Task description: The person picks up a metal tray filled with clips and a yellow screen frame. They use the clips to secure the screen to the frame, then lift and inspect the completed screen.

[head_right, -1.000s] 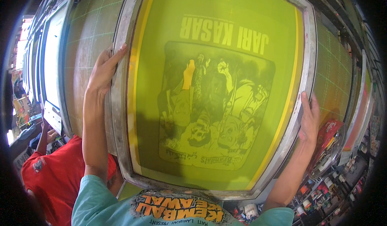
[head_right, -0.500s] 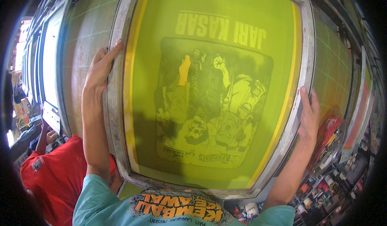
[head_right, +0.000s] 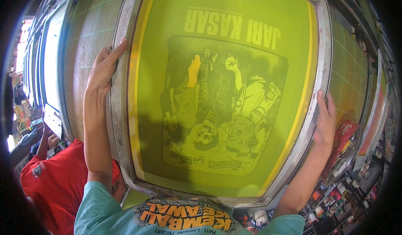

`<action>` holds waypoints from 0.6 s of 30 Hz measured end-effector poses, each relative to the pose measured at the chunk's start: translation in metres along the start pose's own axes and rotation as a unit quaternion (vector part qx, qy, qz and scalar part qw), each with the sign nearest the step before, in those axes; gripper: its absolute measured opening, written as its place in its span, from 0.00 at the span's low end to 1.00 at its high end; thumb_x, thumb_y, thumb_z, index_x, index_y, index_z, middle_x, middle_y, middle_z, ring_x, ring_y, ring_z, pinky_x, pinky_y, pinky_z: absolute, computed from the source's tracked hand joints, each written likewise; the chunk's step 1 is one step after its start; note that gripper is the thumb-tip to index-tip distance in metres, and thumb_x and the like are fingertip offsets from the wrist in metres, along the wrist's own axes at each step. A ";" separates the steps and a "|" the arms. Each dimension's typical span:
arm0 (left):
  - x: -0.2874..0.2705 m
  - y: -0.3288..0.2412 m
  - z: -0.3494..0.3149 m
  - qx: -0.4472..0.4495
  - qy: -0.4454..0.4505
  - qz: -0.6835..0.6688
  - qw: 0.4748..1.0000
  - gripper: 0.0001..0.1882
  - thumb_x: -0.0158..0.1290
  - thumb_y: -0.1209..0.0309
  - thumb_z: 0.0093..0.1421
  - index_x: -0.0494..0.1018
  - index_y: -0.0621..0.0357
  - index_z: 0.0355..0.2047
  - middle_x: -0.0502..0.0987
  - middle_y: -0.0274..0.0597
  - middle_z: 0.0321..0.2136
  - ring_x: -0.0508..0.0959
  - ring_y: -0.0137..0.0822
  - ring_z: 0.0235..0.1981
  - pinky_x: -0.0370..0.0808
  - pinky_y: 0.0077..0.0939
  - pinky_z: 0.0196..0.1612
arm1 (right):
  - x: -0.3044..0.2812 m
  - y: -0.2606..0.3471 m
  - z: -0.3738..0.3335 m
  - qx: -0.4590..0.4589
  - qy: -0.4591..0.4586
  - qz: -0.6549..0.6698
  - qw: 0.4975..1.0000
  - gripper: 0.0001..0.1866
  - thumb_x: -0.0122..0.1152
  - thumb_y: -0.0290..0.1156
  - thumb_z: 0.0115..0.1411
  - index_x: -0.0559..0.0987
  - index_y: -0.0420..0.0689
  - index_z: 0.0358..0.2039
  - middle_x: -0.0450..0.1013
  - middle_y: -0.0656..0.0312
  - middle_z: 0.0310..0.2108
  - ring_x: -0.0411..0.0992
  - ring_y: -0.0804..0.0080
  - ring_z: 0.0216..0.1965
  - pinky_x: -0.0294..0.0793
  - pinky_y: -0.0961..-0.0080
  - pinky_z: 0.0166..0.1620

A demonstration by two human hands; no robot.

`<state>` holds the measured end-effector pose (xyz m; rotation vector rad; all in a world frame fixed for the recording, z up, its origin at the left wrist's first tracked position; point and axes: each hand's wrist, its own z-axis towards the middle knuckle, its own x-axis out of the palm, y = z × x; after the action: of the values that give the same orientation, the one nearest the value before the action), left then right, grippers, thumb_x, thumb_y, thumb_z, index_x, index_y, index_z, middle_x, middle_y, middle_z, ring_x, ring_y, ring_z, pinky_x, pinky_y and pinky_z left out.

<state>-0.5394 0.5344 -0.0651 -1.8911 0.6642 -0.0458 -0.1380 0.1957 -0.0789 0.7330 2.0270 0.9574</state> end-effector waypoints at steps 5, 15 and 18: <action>0.004 -0.006 -0.004 -0.008 -0.018 -0.008 1.000 0.22 0.57 0.56 0.65 0.76 0.68 0.43 0.79 0.36 0.30 0.74 0.21 0.26 0.71 0.16 0.31 | 0.007 0.010 -0.005 -0.003 0.013 0.012 1.000 0.39 0.61 0.42 0.65 0.59 0.29 0.65 0.64 0.48 0.61 0.63 0.66 0.61 0.58 0.72 0.64; 0.002 -0.007 -0.003 -0.005 -0.030 0.022 0.999 0.20 0.58 0.57 0.65 0.77 0.66 0.38 0.76 0.31 0.28 0.71 0.20 0.26 0.67 0.18 0.30 | 0.004 0.004 -0.002 -0.010 0.008 0.006 1.000 0.38 0.61 0.42 0.65 0.59 0.28 0.65 0.64 0.47 0.61 0.62 0.65 0.62 0.57 0.71 0.65; 0.006 -0.011 -0.007 -0.005 -0.023 -0.005 1.000 0.20 0.58 0.57 0.65 0.77 0.67 0.38 0.76 0.31 0.28 0.70 0.20 0.27 0.66 0.19 0.31 | 0.002 0.003 -0.001 -0.011 0.001 -0.014 1.000 0.42 0.62 0.45 0.64 0.57 0.28 0.66 0.61 0.44 0.64 0.59 0.62 0.64 0.54 0.69 0.67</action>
<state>-0.5319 0.5291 -0.0543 -1.9007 0.6244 -0.0062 -0.1396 0.1987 -0.0770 0.6890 2.0199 0.9639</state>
